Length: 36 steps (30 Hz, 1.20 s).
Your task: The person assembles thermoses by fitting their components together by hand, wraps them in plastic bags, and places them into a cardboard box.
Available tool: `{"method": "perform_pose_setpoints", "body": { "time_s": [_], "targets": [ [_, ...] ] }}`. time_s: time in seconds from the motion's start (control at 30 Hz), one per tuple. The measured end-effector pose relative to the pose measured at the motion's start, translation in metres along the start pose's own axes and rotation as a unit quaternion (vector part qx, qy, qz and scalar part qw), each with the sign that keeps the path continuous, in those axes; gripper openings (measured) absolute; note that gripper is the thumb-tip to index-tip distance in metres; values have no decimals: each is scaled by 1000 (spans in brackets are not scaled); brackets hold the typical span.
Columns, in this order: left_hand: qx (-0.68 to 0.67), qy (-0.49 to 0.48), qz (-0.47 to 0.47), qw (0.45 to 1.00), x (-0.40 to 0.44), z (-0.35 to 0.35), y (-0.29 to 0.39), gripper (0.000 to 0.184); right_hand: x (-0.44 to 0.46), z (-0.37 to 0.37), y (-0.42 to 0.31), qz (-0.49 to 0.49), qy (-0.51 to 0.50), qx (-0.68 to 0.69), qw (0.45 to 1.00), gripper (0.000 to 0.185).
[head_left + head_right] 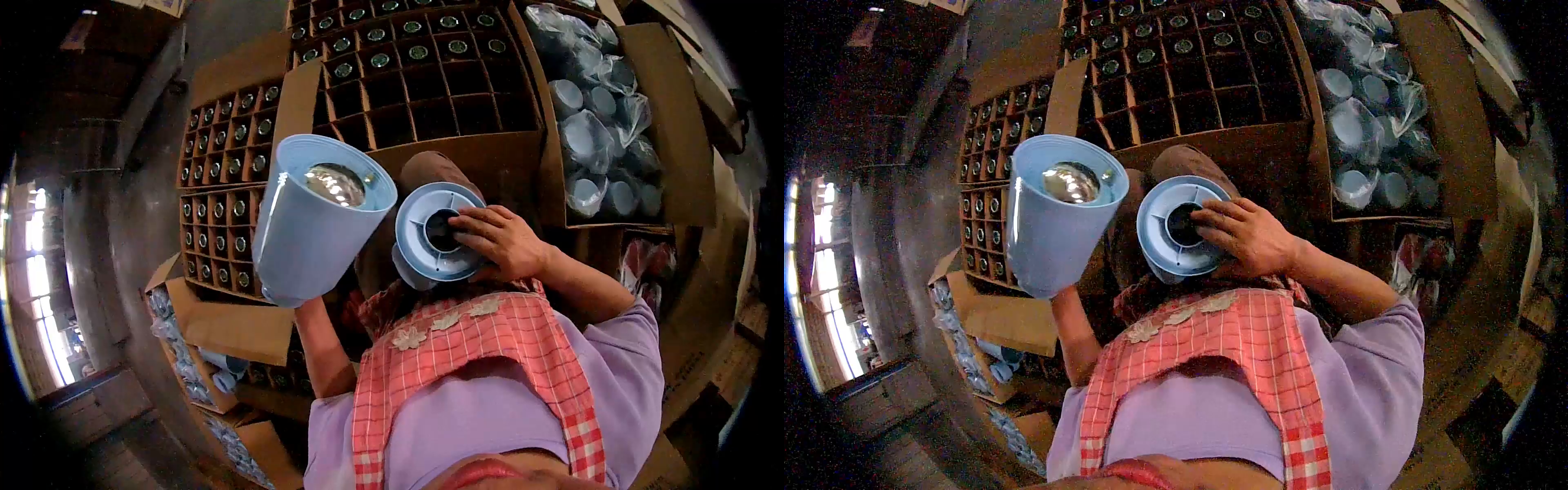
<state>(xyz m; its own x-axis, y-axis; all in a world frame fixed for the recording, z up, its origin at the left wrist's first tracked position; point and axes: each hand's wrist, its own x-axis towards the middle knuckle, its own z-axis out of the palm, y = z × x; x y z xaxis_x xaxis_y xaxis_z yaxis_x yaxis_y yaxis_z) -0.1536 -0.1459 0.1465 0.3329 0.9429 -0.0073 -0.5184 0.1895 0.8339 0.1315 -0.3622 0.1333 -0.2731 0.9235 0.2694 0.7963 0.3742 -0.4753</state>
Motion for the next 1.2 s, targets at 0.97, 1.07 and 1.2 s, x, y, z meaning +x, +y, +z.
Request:
{"method": "perform_pose_setpoints", "body": {
  "time_s": [0.97,1.07,1.2],
  "targets": [
    [-40,-15,-44,998,-13,4,-18,35,110,-36,24,-79,252,329,906,53],
    [-46,-16,-50,998,-13,5,-21,35,109,-39,21,-100,250,332,904,52],
    [-50,-17,-49,997,-13,6,-21,34,110,-40,20,-116,254,315,907,53]
  ]
}}
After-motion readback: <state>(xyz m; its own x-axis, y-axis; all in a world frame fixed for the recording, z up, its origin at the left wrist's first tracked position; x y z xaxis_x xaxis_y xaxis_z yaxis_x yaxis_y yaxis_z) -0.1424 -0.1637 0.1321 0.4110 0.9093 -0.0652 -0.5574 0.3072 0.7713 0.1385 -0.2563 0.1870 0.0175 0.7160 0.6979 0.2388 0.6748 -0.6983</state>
